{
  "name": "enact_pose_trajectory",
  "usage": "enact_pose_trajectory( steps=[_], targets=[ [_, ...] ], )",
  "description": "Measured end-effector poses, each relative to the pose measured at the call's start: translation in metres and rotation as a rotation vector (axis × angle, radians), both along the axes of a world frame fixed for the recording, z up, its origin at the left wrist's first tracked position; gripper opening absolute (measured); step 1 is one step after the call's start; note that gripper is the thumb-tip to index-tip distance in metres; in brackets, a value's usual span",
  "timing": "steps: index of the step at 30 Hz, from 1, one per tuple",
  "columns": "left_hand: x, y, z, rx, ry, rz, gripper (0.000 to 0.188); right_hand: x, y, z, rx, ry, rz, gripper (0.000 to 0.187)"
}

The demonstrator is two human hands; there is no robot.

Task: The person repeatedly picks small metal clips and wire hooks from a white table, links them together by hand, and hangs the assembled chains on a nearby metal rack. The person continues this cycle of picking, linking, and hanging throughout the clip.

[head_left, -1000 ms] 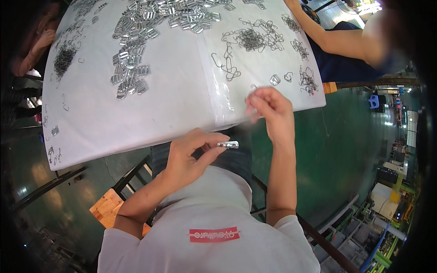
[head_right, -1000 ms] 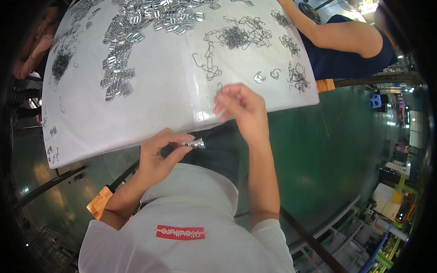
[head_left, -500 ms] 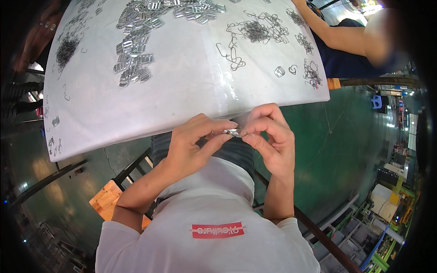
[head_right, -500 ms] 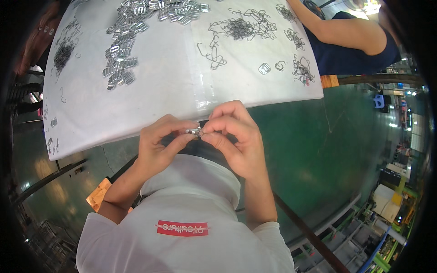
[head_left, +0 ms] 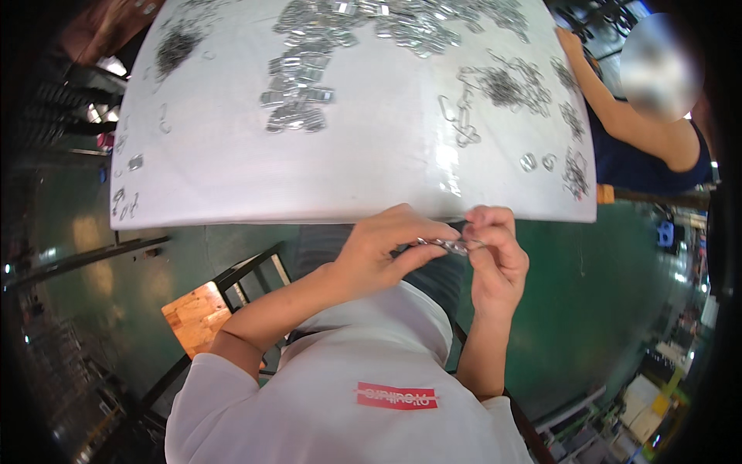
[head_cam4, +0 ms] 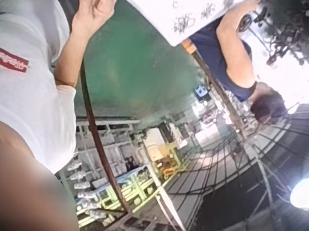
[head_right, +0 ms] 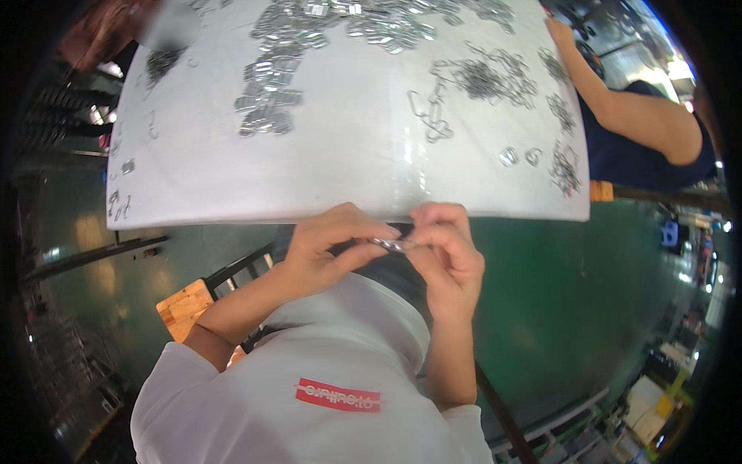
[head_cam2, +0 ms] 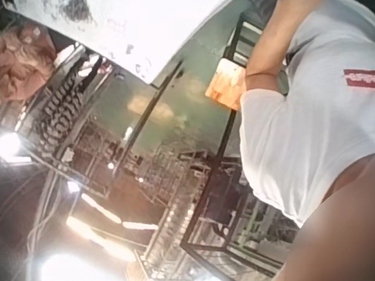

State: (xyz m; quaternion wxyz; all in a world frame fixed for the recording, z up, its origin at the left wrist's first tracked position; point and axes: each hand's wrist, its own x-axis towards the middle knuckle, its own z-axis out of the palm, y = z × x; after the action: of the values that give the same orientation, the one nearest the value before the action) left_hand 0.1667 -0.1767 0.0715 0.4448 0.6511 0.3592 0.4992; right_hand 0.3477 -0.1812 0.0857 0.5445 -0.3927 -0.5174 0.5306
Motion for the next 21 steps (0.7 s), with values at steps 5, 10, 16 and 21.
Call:
enact_pose_trajectory(
  steps=[5,10,16,21],
  targets=[
    [-0.065,0.037,-0.031,0.023,0.393,0.514,0.025,-0.003,-0.004,-0.008,0.026,-0.001,-0.015,0.009],
    [-0.144,0.084,-0.054,-0.009,0.773,0.687,0.033,0.000,-0.004,-0.012,0.056,0.003,0.022,0.009],
    [-0.161,0.111,-0.055,0.058,1.054,0.472,0.040,-0.002,-0.008,-0.011,0.028,-0.008,-0.014,0.013],
    [-0.144,0.109,-0.041,-0.120,0.747,0.552,0.033,-0.003,-0.009,-0.017,0.020,0.010,-0.048,0.015]
  ],
)
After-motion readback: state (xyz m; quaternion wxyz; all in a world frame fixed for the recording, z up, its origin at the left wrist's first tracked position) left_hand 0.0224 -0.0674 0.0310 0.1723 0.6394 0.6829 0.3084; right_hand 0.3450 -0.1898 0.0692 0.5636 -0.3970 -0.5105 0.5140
